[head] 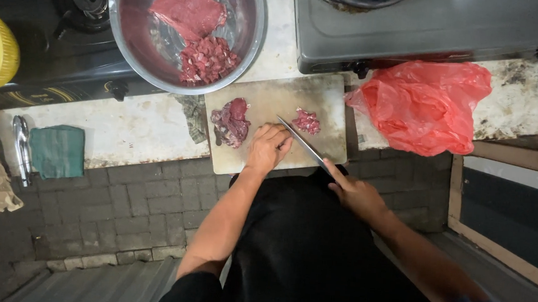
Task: Dicing raw meat into small pieces on a wooden cutting board using a chef's knife.
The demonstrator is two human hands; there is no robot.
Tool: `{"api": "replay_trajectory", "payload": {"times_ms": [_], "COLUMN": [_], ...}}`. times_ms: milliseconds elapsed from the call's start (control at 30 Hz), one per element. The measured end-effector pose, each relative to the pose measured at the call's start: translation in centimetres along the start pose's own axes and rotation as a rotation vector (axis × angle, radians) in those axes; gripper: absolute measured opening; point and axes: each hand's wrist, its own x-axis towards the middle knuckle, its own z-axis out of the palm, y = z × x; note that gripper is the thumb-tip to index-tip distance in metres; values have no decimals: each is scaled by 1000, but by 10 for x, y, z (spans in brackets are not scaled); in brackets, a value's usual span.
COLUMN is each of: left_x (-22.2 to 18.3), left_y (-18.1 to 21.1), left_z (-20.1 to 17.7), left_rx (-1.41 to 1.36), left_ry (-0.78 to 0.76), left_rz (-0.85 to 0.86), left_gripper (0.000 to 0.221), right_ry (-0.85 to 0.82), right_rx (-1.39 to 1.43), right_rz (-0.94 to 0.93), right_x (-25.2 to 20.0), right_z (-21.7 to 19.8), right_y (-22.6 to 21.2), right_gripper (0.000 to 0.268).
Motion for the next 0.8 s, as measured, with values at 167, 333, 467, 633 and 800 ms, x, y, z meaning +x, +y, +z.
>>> {"api": "replay_trajectory", "payload": {"times_ms": [167,333,467,633,800], "left_x": [5,8,2,-3,-6], "left_y": [3,3,5,5,9], "left_z": [-4,-6,-4,1,-8], "left_rx": [-29,-51,-25,-12,33], "left_ry": [-6,-10,-68,-66,-73], "left_rz": [-27,-39,-17,6,30], "left_gripper": [5,3,7,7,8], "right_ry": [-213,-116,-167,-104,-111], "right_rx": [40,26,78,-39,62], "right_rz": [80,-62,-31,25,92], "right_x": [13,39,59,63,31], "right_z": [-13,7,11,15,-48], "right_y": [-18,-17,-24,-26,-57], "right_gripper": [67,74,73,74,63]}}
